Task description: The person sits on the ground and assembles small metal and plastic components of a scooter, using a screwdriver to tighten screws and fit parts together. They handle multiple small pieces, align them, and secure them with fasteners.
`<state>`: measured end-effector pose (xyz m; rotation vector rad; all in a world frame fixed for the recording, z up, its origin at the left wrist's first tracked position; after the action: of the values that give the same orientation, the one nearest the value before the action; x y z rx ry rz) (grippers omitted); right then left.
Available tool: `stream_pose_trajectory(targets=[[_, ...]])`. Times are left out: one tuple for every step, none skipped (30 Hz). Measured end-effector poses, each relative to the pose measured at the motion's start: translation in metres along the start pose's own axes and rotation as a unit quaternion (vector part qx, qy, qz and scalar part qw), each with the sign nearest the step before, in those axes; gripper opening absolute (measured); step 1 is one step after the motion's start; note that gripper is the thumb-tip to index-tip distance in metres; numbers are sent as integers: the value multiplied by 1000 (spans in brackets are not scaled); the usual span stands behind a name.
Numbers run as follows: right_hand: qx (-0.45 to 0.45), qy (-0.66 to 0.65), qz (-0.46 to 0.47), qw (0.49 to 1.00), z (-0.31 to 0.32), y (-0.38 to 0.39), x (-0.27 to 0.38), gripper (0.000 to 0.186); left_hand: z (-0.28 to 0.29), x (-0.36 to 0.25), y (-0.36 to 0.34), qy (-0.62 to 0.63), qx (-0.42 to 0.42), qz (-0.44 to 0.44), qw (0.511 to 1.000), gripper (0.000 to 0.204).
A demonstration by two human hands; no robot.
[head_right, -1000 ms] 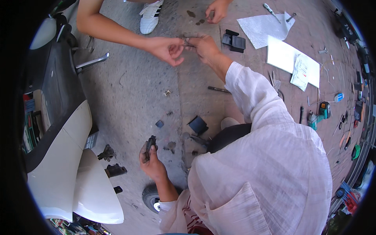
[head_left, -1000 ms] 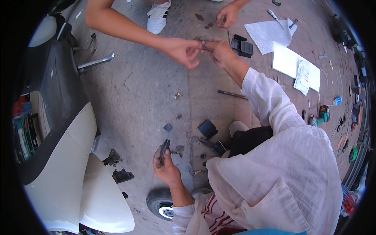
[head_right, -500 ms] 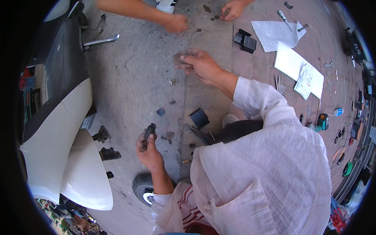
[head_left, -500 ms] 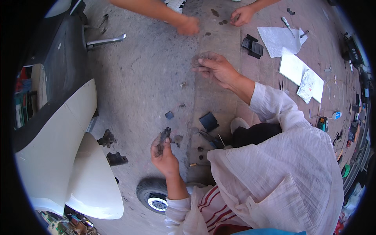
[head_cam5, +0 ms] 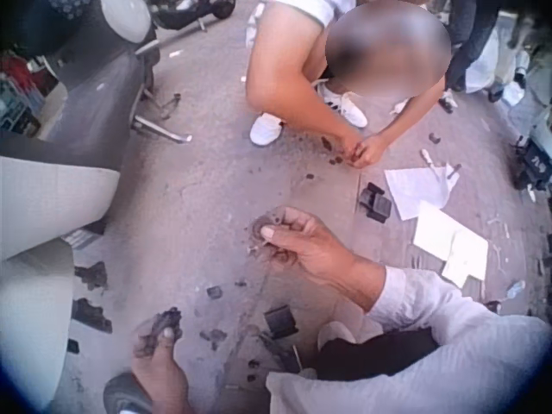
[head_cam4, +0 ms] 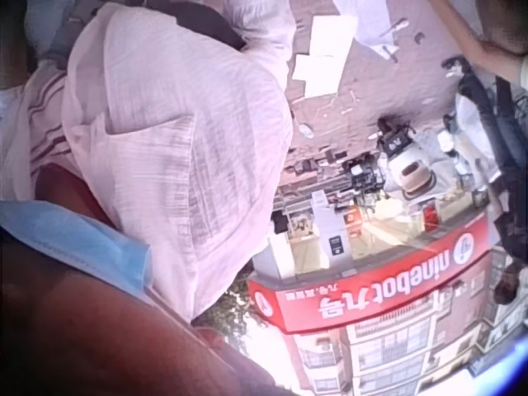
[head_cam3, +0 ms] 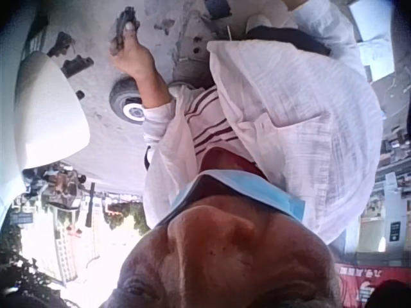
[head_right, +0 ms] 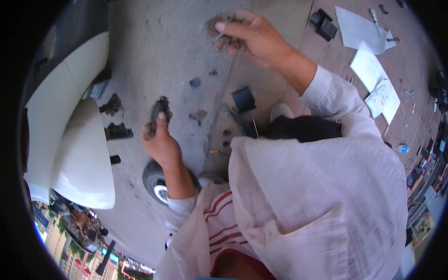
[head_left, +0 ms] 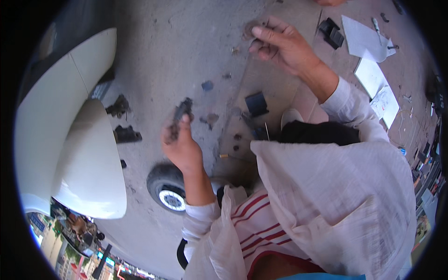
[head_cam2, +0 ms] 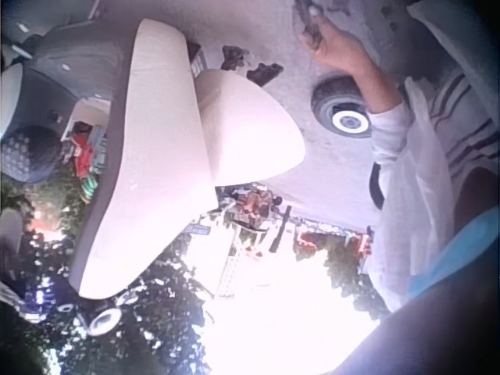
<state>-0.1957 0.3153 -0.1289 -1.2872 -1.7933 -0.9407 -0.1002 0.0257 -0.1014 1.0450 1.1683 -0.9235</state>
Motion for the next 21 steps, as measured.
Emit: stream_pose_trajectory(targets=[[31,1,10,999,-11,-1,5,28,7,-3,-6,-5,-11,-4,1000,23],[21,26,-2,999,-15,1,-4,27,11,-4,-11,36,-13,-20,999,22],[19,2,-45,999,-20,10,-27,27,23,-2,-5,22,-28,-7,999,22],[19,-10,-72,997,-19,15,-43,28,28,-2,-8,20,-40,-8,999,21],[24,-30,-103,994,-20,19,-60,28,37,-3,-9,11,-57,-8,998,21],[39,-16,-120,992,-22,26,-68,27,40,-4,-10,18,-65,-10,998,21],[55,-3,-134,989,-21,31,-74,26,44,-3,-8,17,-71,-1,997,22],[70,15,-147,987,-24,30,-73,26,45,-1,-8,21,-76,7,997,22],[84,40,-125,988,-29,24,-66,26,44,0,-10,25,-80,15,996,23],[97,59,-110,987,-39,23,-59,26,44,-2,-8,47,-86,14,995,21],[105,81,-99,986,-47,27,-54,27,41,-2,-5,51,-82,9,995,21],[111,48,-104,987,-57,29,-49,29,38,-2,-4,54,-78,4,995,21],[127,53,-121,983,-62,30,-50,30,33,-1,-3,59,-73,1,996,21],[143,58,-137,978,-65,32,-52,32,30,-1,-1,60,-66,2,996,20],[159,62,-153,973,-69,34,-55,33,28,0,-1,59,-58,2,997,19],[156,56,-146,975,-70,33,-54,34,24,0,-2,61,-47,2,997,18],[153,49,-138,977,-72,32,-55,34,21,0,-1,59,-41,5,997,18],[149,43,-131,979,-71,32,-56,35,18,0,1,57,-36,8,998,18],[149,42,-133,979,-70,33,-59,36,16,0,1,54,-30,11,998,18],[149,40,-135,979,-68,35,-63,36,15,1,2,53,-25,12,998,18],[150,39,-137,978,-66,36,-66,37,13,3,2,52,-21,13,998,19]])
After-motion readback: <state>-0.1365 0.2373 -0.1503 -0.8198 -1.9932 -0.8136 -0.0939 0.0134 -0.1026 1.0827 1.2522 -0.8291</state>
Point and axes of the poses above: each hand's wrist, its own y-axis away from the middle knuckle, its own z-axis out of the back of the hand, x = y × z, the point moved 10 cm from there along -y, towards the middle knuckle, and after that the axes turned 2 degrees about x, right-handed, at the moved point
